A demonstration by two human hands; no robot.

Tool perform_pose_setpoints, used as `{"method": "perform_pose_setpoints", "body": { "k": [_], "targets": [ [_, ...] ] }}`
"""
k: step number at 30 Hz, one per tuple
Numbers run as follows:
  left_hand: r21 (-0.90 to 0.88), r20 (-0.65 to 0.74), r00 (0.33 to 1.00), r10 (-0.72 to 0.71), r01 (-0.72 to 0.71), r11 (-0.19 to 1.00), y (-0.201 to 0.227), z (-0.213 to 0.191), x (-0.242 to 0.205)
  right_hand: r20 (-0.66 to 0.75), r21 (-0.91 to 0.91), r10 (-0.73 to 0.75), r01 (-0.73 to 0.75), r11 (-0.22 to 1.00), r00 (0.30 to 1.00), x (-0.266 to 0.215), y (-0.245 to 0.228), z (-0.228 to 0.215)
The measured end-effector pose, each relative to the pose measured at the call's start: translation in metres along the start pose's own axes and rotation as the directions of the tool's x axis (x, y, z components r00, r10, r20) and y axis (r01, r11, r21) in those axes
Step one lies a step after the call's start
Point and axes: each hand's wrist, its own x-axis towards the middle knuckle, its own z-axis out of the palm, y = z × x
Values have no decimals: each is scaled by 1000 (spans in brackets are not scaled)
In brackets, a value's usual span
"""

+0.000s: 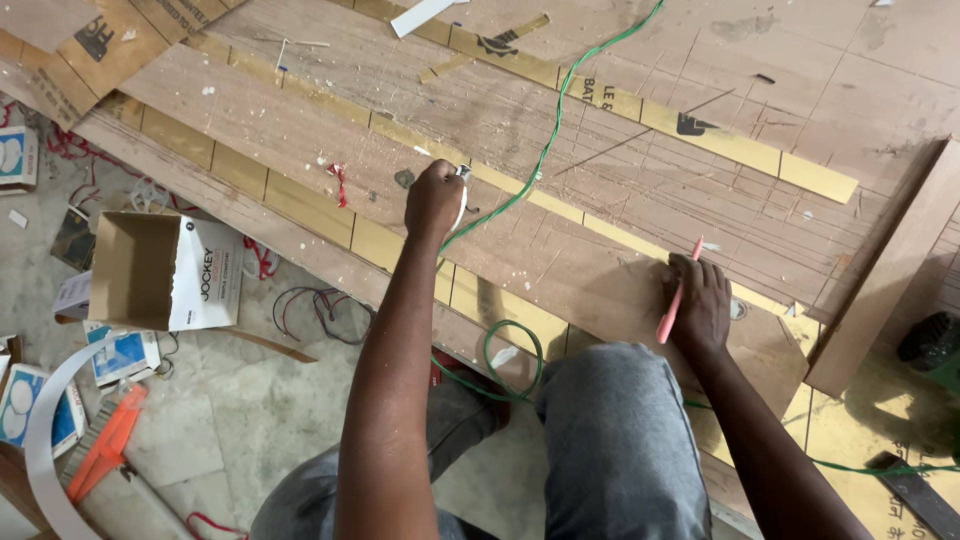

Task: The person marks a wooden plank using a set square and a pencil, then cuts the plank with a circular saw. They subsequently measure the cut piece and a white shelving unit using a tape measure.

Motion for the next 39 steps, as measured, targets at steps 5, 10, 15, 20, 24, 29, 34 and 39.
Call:
{"method": "perform_pose_setpoints", "body": {
  "k": [5,10,15,20,24,29,34,39],
  "targets": [
    [-5,126,984,124,-124,992,2,14,-23,30,-63,11,-10,998,999,1,5,3],
    [-245,238,966,103,-42,969,2,34,-58,14,-66,-17,18,998,1000,0,10,7],
    [-259,124,943,308,-269,928,17,56,-86,88,-152,19,-6,988,996,0,19,14],
    [45,158,856,492,-504,863,48,80,-110,162,-158,76,-50,986,984,5,14,13],
    [205,193,713,674,-701,683,58,109,-114,190,-126,113,-90,988,975,9,13,9],
    [224,262,694,671,-719,658,53,114,-125,154,-109,91,-75,991,984,6,15,8],
    [381,282,736,615,-675,632,49,108,-128,139,-89,85,-73,993,987,5,15,6],
    [380,224,797,560,-601,703,35,79,-141,150,-53,93,-86,995,984,5,14,5]
  ]
}}
